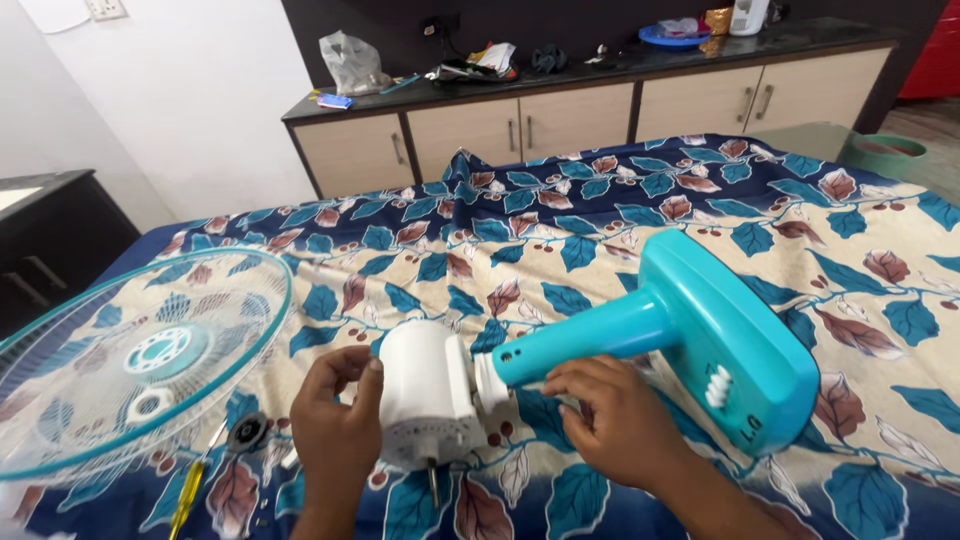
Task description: The person uses a screwdriver to remove screws from the back cover of a small fan, detaches the cover, and then attaches the motor housing to the fan body. The person tightens the connection with the screwdriver.
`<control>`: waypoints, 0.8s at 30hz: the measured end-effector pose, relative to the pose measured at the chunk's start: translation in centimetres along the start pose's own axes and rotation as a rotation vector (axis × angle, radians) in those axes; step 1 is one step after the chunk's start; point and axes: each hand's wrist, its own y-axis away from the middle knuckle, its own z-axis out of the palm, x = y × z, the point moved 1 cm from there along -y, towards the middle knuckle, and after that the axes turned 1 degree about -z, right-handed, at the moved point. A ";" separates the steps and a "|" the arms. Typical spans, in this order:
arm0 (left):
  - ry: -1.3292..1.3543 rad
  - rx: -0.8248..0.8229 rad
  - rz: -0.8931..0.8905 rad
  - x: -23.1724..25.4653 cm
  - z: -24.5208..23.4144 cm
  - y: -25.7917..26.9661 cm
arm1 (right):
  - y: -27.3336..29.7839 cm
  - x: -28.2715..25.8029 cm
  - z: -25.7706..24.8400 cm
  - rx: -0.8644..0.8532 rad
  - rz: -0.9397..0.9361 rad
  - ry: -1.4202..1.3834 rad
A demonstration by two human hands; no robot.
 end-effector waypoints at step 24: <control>-0.374 -0.414 0.044 -1.6 -1.0 6.2 | -4.1 0.9 5.1 0.170 -0.445 0.640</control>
